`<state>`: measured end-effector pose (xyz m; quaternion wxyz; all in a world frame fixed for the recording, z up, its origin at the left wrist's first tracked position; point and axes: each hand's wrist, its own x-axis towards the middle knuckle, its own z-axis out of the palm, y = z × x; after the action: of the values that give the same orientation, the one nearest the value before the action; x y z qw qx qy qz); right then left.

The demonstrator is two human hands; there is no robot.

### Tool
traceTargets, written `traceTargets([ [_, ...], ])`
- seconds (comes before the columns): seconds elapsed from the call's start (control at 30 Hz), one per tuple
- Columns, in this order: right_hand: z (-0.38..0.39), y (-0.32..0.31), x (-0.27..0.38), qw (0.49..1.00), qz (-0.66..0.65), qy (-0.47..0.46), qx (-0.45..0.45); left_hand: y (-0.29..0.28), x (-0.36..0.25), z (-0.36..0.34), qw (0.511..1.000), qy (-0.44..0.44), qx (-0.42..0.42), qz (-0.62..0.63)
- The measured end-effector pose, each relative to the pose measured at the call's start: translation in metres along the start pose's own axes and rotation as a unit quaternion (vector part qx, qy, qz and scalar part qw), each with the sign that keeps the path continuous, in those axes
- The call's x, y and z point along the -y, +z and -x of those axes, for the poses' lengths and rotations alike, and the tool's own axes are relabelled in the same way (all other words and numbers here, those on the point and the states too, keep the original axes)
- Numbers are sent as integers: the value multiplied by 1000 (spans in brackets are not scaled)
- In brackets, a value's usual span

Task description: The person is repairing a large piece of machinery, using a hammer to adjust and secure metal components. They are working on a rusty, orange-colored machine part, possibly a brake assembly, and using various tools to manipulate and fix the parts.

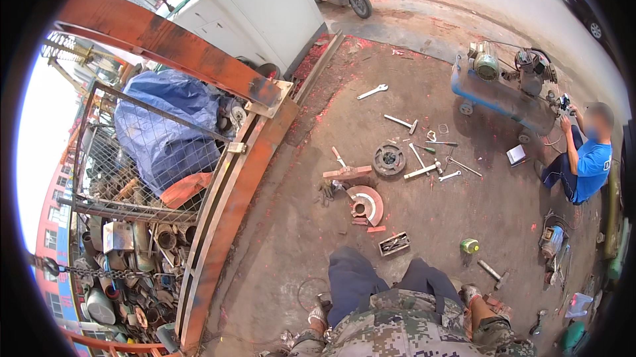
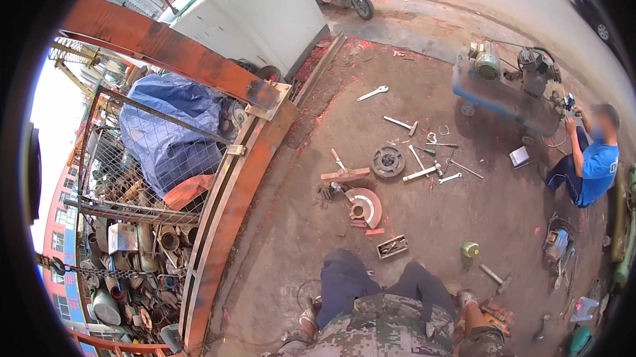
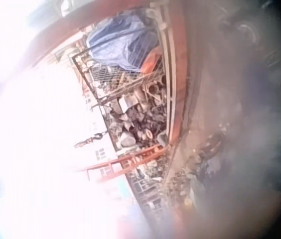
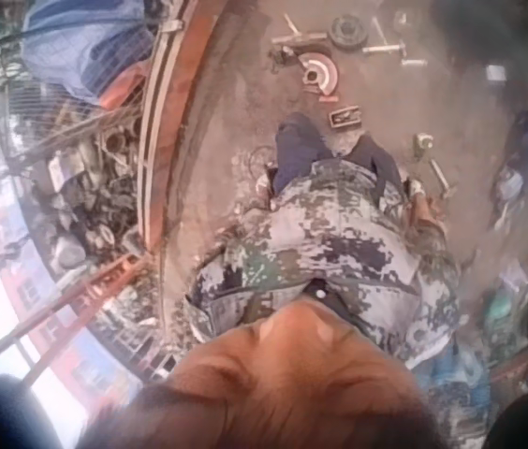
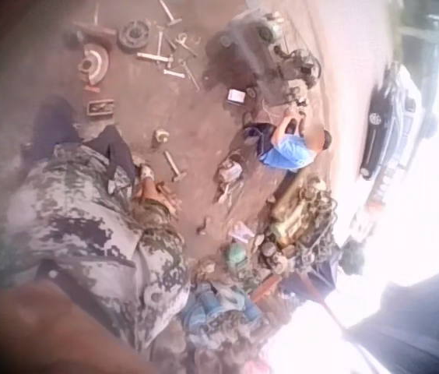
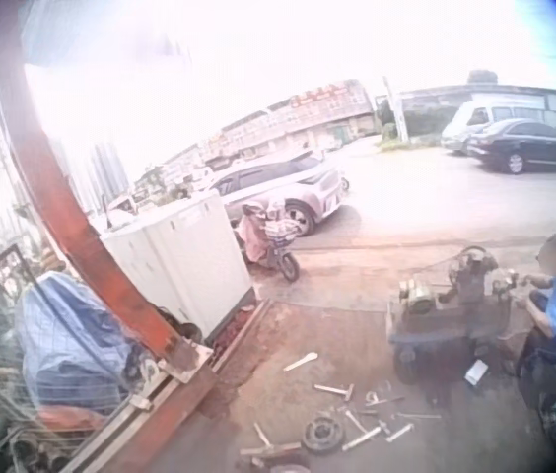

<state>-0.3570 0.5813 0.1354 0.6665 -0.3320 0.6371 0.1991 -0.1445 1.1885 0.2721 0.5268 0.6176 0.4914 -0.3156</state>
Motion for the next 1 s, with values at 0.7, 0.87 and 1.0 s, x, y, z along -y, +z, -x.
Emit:
traceTargets([
  [0.7,-122,567,81,833,473,-281,-58,158,-269,-375,890,185,213,-357],
  [0.87,-292,661,91,729,573,-374,14,184,-237,-413,869,-28,263,-418],
  [1.0,-388,706,125,652,582,-486,-14,208,-264,-404,876,-34,343,-337],
])
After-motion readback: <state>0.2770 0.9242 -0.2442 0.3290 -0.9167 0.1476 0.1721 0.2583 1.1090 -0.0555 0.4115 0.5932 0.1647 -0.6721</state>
